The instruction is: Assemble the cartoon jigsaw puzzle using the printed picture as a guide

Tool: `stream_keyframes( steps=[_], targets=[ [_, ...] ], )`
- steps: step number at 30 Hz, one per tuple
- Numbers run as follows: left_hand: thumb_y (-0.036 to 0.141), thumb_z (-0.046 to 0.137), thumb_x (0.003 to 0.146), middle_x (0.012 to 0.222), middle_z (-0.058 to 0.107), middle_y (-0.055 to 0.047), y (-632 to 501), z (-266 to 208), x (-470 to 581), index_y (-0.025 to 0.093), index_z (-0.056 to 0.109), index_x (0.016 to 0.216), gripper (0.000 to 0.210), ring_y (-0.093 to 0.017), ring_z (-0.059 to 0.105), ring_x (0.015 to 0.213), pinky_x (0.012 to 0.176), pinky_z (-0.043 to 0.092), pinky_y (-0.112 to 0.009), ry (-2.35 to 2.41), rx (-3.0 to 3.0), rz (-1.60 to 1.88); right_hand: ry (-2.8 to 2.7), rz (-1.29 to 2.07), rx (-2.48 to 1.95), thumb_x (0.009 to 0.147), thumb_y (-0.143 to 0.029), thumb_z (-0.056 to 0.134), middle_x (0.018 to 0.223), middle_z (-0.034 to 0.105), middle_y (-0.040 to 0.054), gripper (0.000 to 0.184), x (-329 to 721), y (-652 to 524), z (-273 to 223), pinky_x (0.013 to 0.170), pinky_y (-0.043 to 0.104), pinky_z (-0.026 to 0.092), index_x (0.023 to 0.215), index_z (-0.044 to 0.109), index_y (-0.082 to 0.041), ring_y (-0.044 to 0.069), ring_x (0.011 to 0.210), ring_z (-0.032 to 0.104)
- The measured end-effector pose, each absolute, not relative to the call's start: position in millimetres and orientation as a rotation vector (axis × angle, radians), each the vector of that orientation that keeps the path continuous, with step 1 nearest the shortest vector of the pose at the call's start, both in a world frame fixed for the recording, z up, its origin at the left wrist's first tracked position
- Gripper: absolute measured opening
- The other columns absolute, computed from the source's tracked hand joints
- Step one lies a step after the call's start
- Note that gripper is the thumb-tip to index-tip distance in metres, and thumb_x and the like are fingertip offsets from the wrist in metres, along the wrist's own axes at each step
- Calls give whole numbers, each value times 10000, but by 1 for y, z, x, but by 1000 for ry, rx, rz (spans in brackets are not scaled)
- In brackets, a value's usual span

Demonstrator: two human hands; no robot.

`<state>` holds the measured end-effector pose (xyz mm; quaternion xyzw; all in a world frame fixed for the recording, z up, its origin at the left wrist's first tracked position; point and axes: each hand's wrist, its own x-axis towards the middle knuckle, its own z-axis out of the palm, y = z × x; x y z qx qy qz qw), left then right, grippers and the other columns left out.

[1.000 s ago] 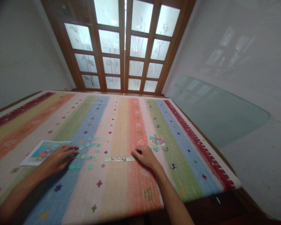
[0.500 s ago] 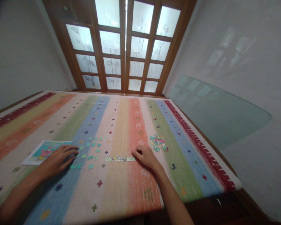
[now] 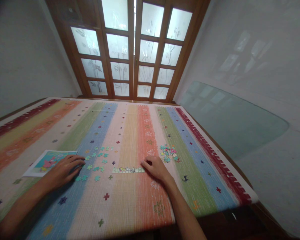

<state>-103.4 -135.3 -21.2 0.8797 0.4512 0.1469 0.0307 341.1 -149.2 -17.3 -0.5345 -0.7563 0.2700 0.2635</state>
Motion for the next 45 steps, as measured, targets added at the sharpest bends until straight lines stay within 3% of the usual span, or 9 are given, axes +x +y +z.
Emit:
stream_keyframes(
  steps=[21, 32, 45],
  targets=[
    [325, 434, 967, 1141, 743, -91, -137, -26, -105, 233, 755, 1044, 342, -287, 641, 1089, 933, 532, -450, 1419, 2712, 467, -2059, 714, -1455, 943, -393, 531, 646, 622, 23, 380, 342, -149, -19, 629, 276, 363, 629, 579, -184, 161, 626, 553],
    [301, 438, 946, 957, 715, -104, -141, -18, -99, 234, 765, 1027, 343, -277, 687, 888, 822, 552, -435, 1473, 2622, 367, -2064, 710, -1448, 951, -398, 529, 638, 612, 18, 392, 342, -149, -19, 623, 271, 355, 630, 583, -181, 150, 616, 527],
    [222, 414, 913, 969, 716, -119, -144, -8, -92, 206, 696, 1039, 310, -307, 677, 898, 811, 548, -471, 1488, 2636, 324, -2070, 721, -1449, 938, -384, 537, 634, 609, 18, 374, 341, -149, -17, 624, 274, 353, 625, 574, -183, 154, 620, 529]
  ],
)
